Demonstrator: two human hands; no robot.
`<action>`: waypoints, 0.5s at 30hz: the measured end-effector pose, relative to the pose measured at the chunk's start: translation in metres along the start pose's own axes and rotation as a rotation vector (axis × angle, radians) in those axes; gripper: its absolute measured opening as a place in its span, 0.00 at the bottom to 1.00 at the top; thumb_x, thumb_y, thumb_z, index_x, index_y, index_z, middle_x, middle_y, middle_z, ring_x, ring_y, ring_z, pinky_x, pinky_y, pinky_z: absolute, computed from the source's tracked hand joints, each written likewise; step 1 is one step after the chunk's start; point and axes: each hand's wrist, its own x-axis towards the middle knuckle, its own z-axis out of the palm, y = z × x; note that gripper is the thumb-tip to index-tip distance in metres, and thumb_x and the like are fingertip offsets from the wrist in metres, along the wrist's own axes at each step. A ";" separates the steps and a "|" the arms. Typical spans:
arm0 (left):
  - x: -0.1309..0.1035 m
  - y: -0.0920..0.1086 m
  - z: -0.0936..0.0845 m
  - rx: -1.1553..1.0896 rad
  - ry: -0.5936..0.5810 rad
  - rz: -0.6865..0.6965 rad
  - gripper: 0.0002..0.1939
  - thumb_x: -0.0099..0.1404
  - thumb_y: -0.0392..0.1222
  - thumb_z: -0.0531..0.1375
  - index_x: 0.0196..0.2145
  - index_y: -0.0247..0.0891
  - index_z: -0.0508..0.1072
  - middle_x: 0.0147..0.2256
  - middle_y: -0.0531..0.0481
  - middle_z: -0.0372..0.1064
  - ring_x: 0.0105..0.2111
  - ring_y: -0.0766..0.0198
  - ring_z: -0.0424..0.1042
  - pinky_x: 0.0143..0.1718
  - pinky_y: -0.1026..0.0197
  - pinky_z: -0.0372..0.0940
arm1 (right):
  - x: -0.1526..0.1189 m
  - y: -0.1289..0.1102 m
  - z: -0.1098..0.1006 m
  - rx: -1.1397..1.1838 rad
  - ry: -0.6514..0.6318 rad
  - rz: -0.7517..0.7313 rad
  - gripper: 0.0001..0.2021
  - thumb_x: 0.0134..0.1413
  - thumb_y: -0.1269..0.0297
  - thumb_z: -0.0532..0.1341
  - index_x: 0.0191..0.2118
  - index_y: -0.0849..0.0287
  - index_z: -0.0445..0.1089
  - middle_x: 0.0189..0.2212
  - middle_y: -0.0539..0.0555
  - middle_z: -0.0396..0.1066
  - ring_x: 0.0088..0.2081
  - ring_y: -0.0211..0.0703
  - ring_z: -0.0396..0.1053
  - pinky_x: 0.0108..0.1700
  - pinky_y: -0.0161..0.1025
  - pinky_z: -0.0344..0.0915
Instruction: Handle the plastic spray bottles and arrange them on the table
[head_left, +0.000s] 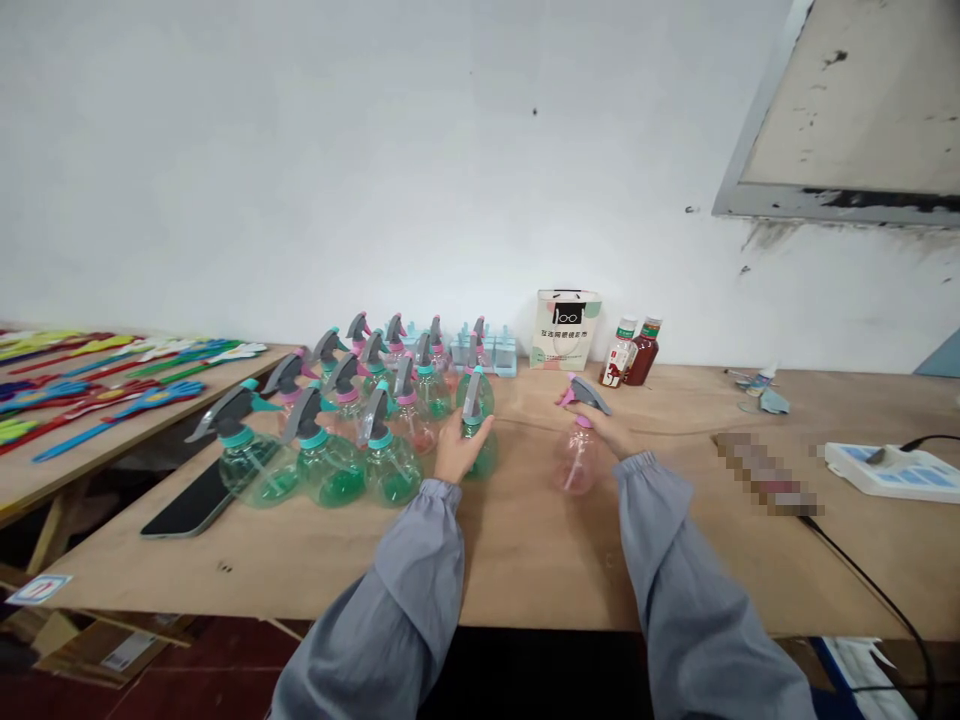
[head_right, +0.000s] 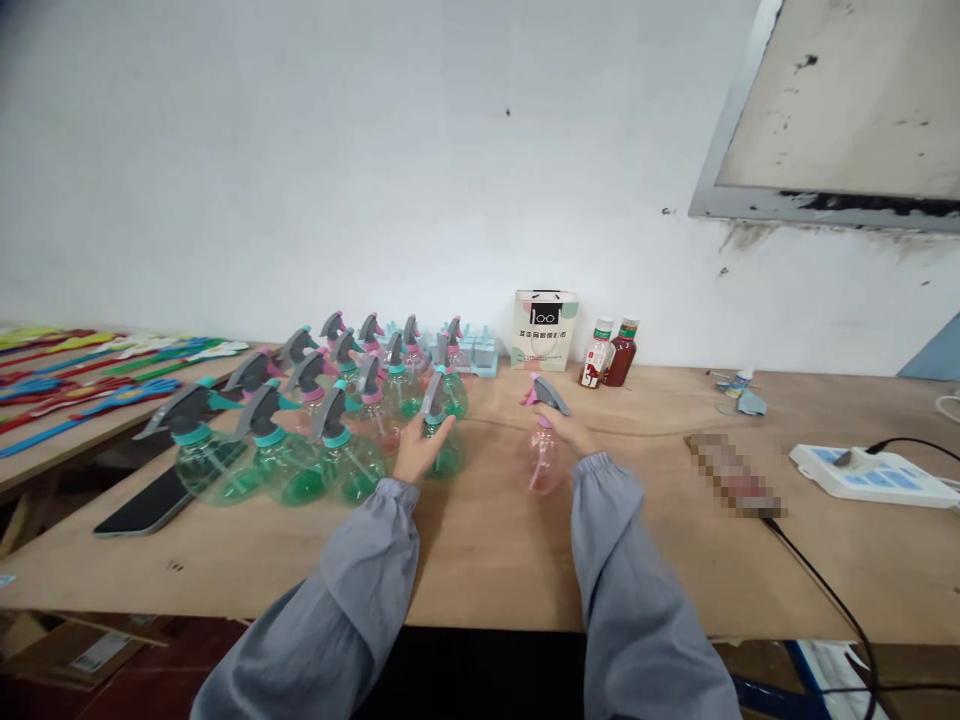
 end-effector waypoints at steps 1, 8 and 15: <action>0.000 0.000 0.000 -0.004 0.000 0.004 0.16 0.60 0.55 0.62 0.38 0.39 0.73 0.37 0.47 0.77 0.40 0.56 0.75 0.46 0.56 0.66 | 0.001 0.000 0.011 0.086 -0.029 0.041 0.14 0.40 0.60 0.65 0.37 0.55 0.74 0.37 0.54 0.78 0.48 0.52 0.74 0.46 0.43 0.69; -0.004 0.002 -0.005 -0.037 -0.047 -0.023 0.18 0.59 0.54 0.62 0.41 0.39 0.72 0.38 0.47 0.77 0.41 0.56 0.75 0.47 0.56 0.66 | -0.003 0.010 0.066 0.491 -0.314 0.157 0.17 0.34 0.61 0.61 0.36 0.56 0.73 0.35 0.56 0.80 0.41 0.54 0.78 0.35 0.42 0.71; -0.008 0.001 -0.006 -0.047 -0.031 -0.043 0.20 0.58 0.52 0.64 0.44 0.39 0.71 0.41 0.45 0.76 0.43 0.55 0.75 0.49 0.55 0.65 | -0.009 0.017 0.070 0.426 -0.233 0.239 0.15 0.33 0.63 0.60 0.34 0.56 0.73 0.33 0.55 0.80 0.35 0.49 0.77 0.27 0.36 0.67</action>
